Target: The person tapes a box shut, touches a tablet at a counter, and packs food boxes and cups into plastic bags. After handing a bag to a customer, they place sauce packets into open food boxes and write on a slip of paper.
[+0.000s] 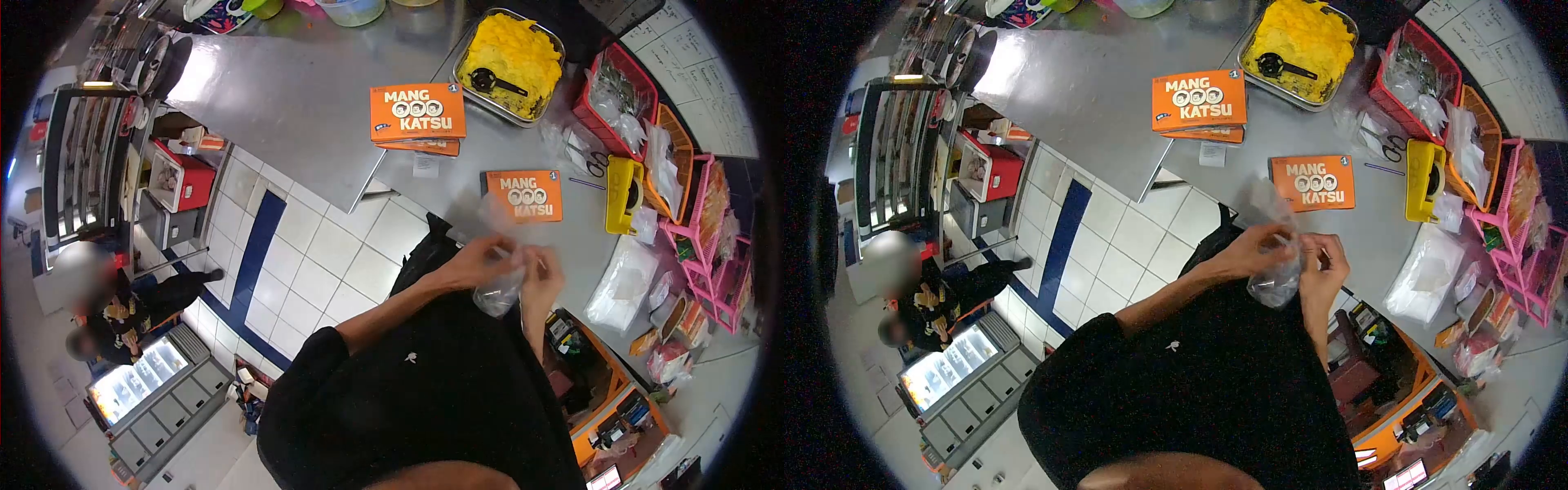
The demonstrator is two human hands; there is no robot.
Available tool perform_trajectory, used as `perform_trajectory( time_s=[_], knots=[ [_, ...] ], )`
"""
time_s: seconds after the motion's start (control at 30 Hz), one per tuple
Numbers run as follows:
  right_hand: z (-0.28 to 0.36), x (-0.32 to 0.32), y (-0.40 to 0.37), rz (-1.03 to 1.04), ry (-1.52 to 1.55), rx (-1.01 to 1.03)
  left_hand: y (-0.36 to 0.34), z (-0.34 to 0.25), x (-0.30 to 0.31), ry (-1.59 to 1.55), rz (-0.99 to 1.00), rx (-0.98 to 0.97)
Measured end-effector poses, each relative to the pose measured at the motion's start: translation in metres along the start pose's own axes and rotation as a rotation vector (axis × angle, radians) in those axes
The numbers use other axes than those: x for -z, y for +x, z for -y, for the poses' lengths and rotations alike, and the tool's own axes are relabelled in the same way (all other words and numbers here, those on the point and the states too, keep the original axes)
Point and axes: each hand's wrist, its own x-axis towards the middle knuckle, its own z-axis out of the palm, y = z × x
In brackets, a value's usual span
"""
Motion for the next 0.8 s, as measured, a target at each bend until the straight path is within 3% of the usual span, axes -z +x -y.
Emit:
perform_trajectory(
  time_s=[0.07, 0.17, 0.37, 0.43, 0.47, 0.53, 0.57, 0.67, 0.73, 0.8],
  knots=[
    [0.002, -0.002, -0.001, 0.044, -0.018, 0.067, 0.000, 0.002, 0.001, 0.027, -0.010, -0.016],
    [0.002, 0.001, -0.001, 0.070, 0.019, -0.127, 0.001, 0.000, 0.002, 0.016, -0.030, 0.028],
    [0.001, 0.004, -0.003, -0.009, -0.014, -0.157, 0.000, -0.002, -0.002, 0.157, -0.031, 0.132],
    [0.013, 0.003, -0.001, 0.020, 0.125, -0.146, 0.000, 0.003, -0.010, -0.046, -0.043, -0.070],
    [0.018, 0.003, -0.002, 0.050, 0.260, -0.135, 0.000, 0.002, -0.009, -0.048, -0.043, -0.067],
    [0.018, 0.007, -0.007, 0.150, 0.338, -0.202, -0.002, 0.000, -0.007, -0.037, 0.012, 0.187],
    [0.017, 0.010, -0.010, 0.253, 0.416, -0.265, -0.001, 0.002, -0.012, -0.041, 0.010, 0.189],
    [0.003, 0.027, -0.010, 0.202, 0.271, -0.249, -0.005, 0.012, -0.025, -0.254, -0.111, 0.090],
    [-0.014, 0.039, -0.005, 0.121, 0.143, -0.201, -0.008, 0.014, -0.026, 0.021, 0.000, 0.062],
    [-0.036, 0.057, 0.007, 0.031, 0.022, -0.142, -0.021, -0.005, -0.034, 0.032, 0.041, 0.120]
  ],
)
